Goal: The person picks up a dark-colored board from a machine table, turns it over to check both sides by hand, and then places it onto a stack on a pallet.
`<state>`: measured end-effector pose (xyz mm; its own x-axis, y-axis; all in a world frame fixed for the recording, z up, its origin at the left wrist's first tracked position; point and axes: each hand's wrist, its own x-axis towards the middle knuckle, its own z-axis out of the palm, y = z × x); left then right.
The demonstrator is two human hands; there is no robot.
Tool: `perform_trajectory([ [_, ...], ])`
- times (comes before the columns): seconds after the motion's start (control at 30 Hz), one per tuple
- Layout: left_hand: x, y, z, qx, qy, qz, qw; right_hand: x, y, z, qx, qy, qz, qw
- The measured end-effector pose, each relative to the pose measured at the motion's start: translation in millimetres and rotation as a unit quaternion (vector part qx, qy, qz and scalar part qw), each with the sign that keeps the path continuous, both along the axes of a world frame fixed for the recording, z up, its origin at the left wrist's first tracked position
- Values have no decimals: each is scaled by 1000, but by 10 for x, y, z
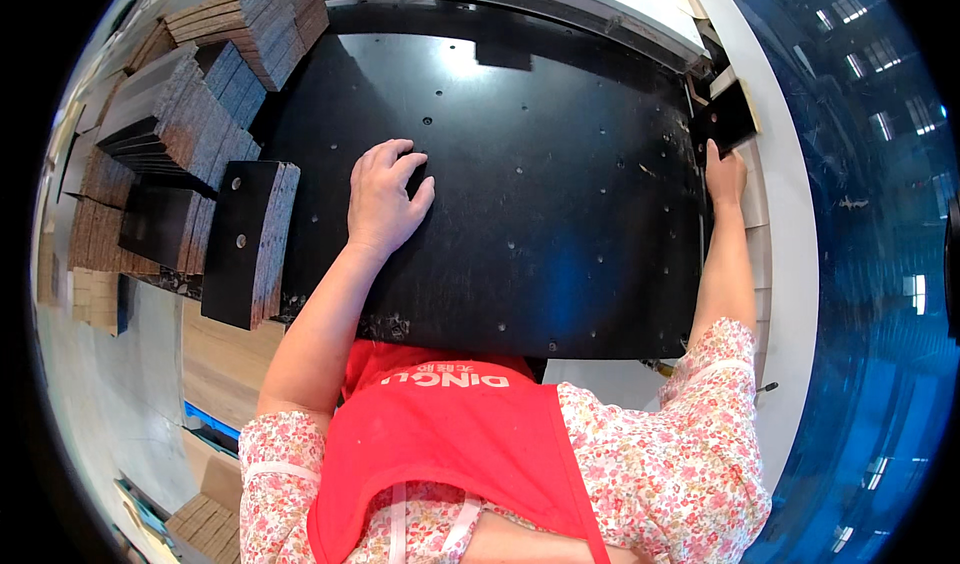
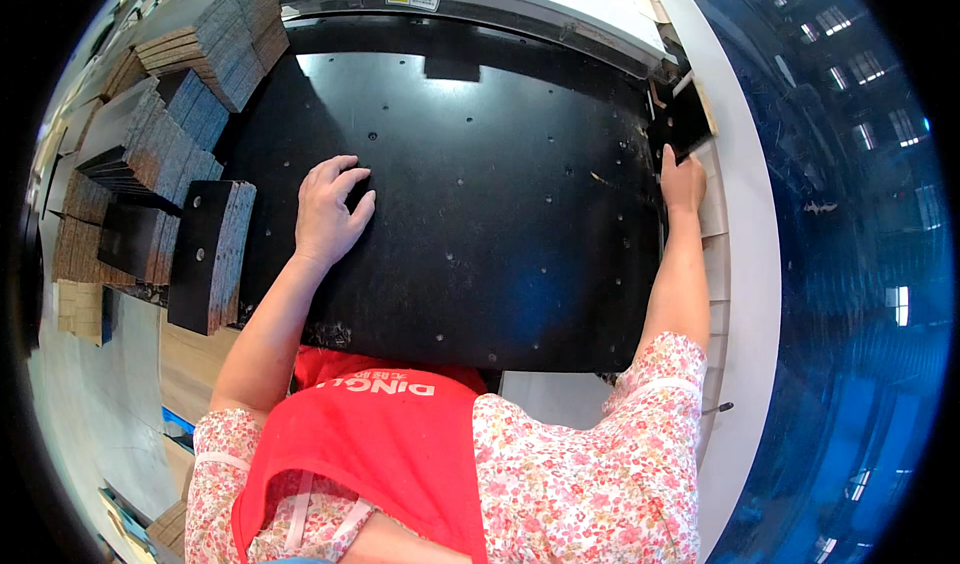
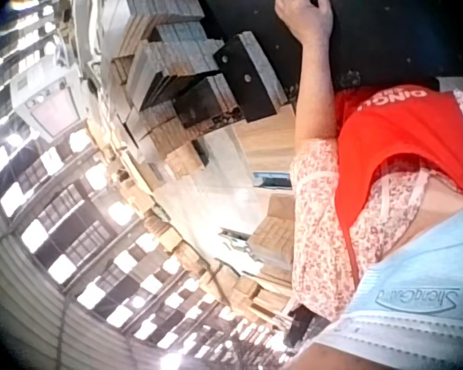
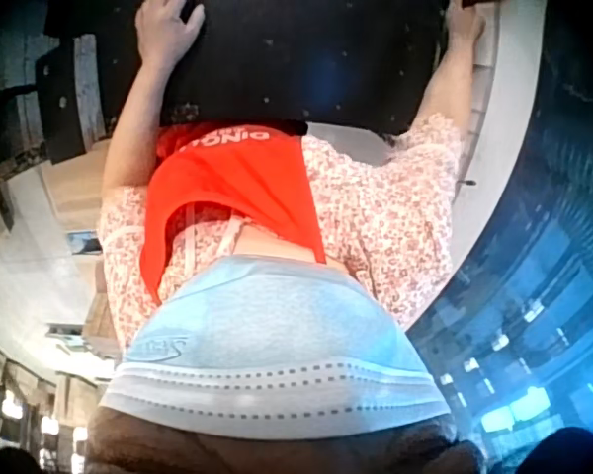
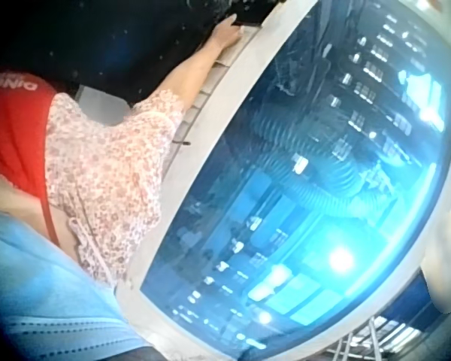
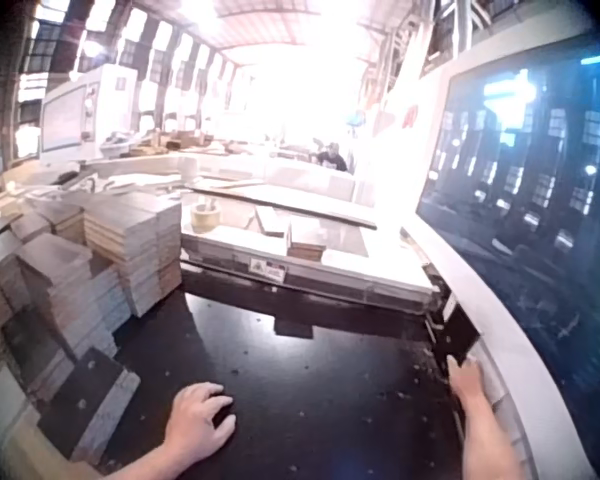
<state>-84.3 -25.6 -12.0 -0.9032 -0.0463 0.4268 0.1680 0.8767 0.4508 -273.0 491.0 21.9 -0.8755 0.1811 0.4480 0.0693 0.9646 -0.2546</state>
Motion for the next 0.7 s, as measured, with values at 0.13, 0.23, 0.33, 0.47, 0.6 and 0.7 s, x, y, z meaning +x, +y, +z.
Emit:
perform_trajectory([
  [0.13, -37, -3, 4, -1, 16, -4, 1000, -16, 65, -14, -14, -29, 54, 998],
  [0.23, 10, 5, 17, 0, 5, 6, 1000, -3, -45, 10, -66, 2, 101, 993],
  [0.33, 13, -10, 29, 8, 8, -1, 1000, 66, -319, 134, -160, -4, 132, 978],
  [0.47, 25, -7, 67, 3, 4, -4, 1000, 147, -609, 305, -40, 58, 193, 979],
  [0.6, 17, -19, 25, 7, 10, -4, 1000, 235, -702, 488, 223, 115, 74, 965],
  [0.7, 9, -27, 15, 5, 12, -4, 1000, 202, -663, 488, 380, 78, 45, 921],
])
